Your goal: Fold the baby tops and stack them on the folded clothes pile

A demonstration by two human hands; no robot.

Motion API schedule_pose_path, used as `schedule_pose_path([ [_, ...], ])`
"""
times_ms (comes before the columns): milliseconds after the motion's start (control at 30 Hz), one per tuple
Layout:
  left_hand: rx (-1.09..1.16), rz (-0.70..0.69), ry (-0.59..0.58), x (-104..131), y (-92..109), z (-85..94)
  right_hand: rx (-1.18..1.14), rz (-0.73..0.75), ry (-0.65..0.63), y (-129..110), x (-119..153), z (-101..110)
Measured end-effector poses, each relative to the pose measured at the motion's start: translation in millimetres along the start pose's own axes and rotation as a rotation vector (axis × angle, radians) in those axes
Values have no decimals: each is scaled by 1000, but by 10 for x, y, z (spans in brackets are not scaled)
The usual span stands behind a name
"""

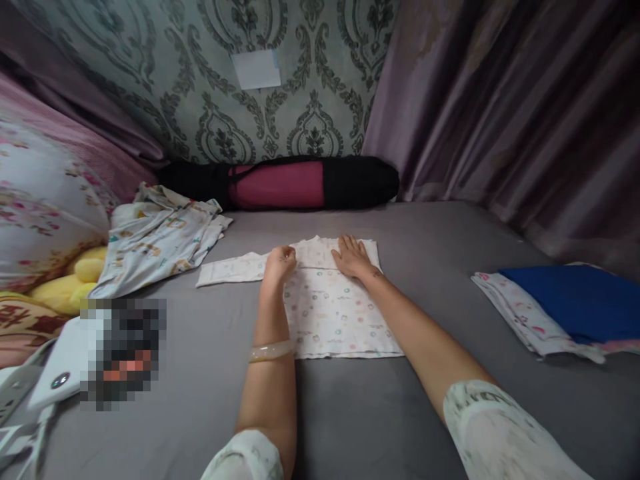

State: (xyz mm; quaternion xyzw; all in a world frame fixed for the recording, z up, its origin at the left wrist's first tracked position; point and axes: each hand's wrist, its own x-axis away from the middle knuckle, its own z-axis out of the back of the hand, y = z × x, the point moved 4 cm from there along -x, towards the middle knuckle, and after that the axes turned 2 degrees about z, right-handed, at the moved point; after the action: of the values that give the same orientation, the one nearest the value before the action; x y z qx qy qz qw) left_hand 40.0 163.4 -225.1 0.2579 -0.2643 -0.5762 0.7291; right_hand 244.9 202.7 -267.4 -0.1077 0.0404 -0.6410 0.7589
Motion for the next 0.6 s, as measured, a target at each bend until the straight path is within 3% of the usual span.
schedule_pose_path([
  [100, -1, 75, 119, -25, -152, 171, -7, -22, 44, -96, -36, 41],
  [200, -22, 185, 215, 1, -314, 318, -22, 39, 121, -341, -64, 50],
  [367, -75, 444, 404, 147, -537, 525, -66, 130, 112, -752, -107, -95],
  [600, 22, 727, 795, 246, -794, 606, -45, 108, 162, -806, -156, -255],
])
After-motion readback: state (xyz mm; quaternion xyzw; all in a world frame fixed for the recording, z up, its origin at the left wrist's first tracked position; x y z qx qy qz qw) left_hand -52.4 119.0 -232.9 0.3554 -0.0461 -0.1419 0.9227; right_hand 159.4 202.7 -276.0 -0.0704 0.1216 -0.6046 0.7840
